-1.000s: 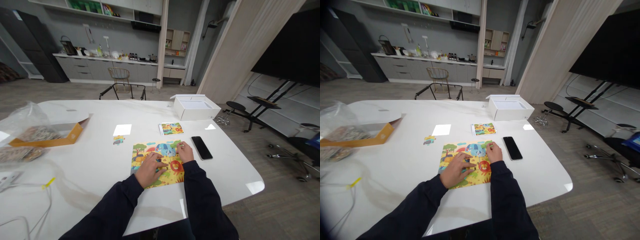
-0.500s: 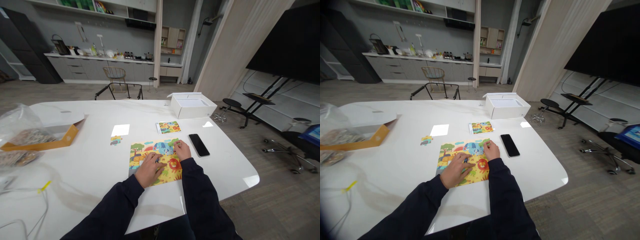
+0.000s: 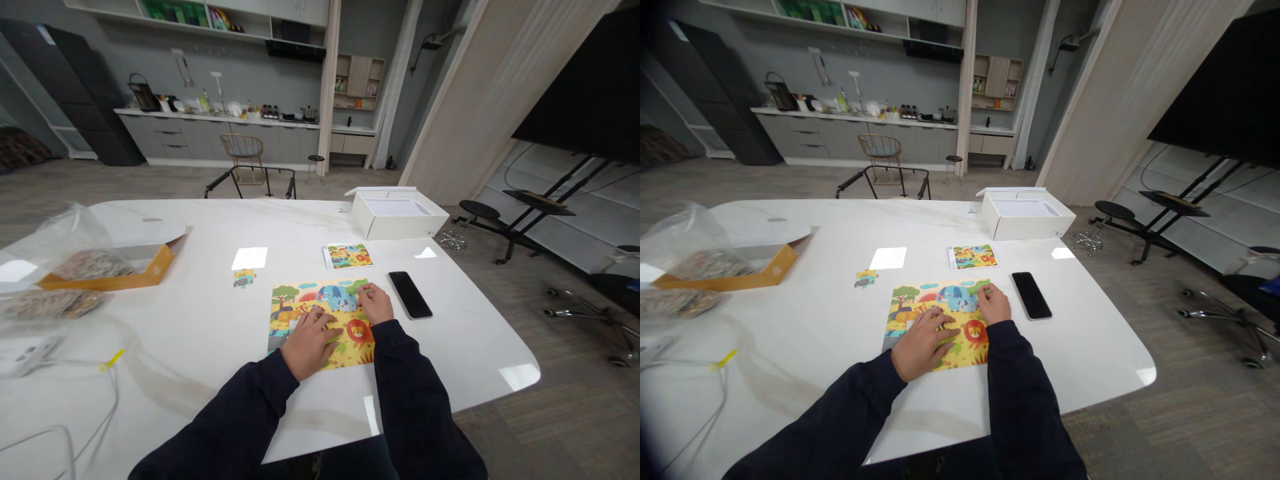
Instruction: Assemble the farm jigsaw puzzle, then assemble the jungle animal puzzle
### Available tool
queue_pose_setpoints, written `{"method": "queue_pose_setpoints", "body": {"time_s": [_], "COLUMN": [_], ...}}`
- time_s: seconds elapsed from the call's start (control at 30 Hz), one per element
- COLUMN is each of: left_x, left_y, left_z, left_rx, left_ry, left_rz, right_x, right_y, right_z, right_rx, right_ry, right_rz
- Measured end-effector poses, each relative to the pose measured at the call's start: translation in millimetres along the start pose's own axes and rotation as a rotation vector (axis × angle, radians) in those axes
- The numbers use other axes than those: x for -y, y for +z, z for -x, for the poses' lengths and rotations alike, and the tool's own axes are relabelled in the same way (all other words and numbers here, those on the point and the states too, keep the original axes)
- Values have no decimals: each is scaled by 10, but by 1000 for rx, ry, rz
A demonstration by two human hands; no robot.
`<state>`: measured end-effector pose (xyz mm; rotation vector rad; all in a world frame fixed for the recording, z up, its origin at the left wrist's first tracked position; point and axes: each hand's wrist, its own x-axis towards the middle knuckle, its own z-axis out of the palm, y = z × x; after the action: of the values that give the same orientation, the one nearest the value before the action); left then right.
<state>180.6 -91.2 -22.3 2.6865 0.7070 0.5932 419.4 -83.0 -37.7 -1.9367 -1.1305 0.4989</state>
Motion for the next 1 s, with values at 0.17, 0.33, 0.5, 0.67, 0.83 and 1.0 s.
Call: {"method": "queue_pose_setpoints", "body": {"time_s": [0.17, 0.33, 0.5, 0.67, 0.83, 1.0], "left_x": [38, 614, 1589, 2066, 2118, 2155], "left_y": [15, -305, -671, -732, -750, -767], "left_z": [12, 72, 448, 693, 651, 647], "left_rx": [-16, -251, -535, -422, -399, -405], "left_ry": [-4, -144, -467, -651, -661, -598], "left_rz": [35, 17, -159, -162, -150, -129], "right_x": [-41, -84, -119, -128, -106, -107], "right_y": [4, 10, 26, 26, 6, 6], "right_z": [-12, -20, -49, -58, -43, -43], "right_rx": [7, -1, 26, 10, 4, 4], "right_ry": [-2, 17, 24, 11, -4, 12], "right_rz": [-9, -62, -38, -17, -2, 22]}}
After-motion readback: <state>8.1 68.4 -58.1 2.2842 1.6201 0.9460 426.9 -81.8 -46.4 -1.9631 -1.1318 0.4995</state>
